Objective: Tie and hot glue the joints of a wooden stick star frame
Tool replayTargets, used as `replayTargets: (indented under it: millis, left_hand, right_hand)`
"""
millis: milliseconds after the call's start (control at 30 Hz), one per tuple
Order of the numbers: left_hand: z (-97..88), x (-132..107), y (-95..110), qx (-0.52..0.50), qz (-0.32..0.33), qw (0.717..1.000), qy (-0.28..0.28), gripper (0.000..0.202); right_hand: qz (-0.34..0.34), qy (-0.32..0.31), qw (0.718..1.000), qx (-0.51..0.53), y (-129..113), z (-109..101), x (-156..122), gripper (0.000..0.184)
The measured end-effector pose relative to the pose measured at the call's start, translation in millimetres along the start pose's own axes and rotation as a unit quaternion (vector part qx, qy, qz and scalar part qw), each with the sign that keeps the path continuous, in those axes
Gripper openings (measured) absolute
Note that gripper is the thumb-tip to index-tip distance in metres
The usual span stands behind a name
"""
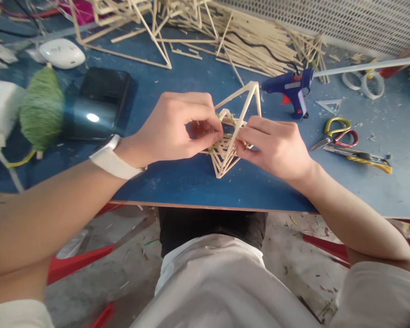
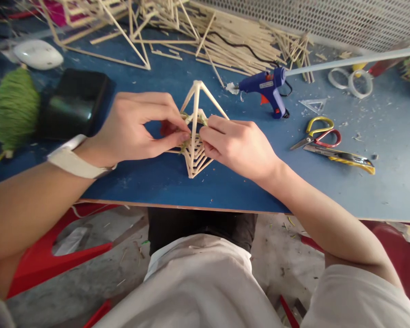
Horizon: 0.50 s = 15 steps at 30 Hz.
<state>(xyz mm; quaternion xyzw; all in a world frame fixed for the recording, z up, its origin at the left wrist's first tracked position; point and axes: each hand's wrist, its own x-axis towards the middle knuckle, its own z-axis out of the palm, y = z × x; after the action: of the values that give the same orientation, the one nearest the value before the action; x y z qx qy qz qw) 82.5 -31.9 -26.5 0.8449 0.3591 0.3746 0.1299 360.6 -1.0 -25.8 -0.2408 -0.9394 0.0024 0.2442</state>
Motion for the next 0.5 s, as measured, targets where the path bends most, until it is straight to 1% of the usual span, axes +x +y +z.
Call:
replayTargets:
  millis: [67, 200, 333, 433, 500]
  left_hand:
    - [-0.7, 0, 2, 0.006, -0.001, 1.0, 0.001, 0.018]
    - [-1.6, 0, 4, 0.015, 0.0, 1.0, -0.006, 0.018]
    - [-1.2, 0, 4, 0.01, -0.001, 1.0, -0.002, 0.017]
    - [-0.9, 0, 3, 0.005, -0.006, 1.0, -0.002, 0.019]
    - [-1.1, 0, 2, 0.001, -0.001, 1.0, -0.002, 0.02]
  right_hand:
    - [0.005, -0.011, 1.0, 0.022, 1, -3, 0, 0.034]
    - [0.0, -0.011, 0.998, 0.066, 6, -9, -3, 0.027]
    - [0.005, -0.011, 1.0, -0.002, 9, -13, -8, 0.028]
    - [-0.043, 0.001, 0.998, -0.053, 10, -15, -8, 0.032]
    - [-0.08, 0.028, 0.994, -0.064, 10, -15, -8, 0.03]
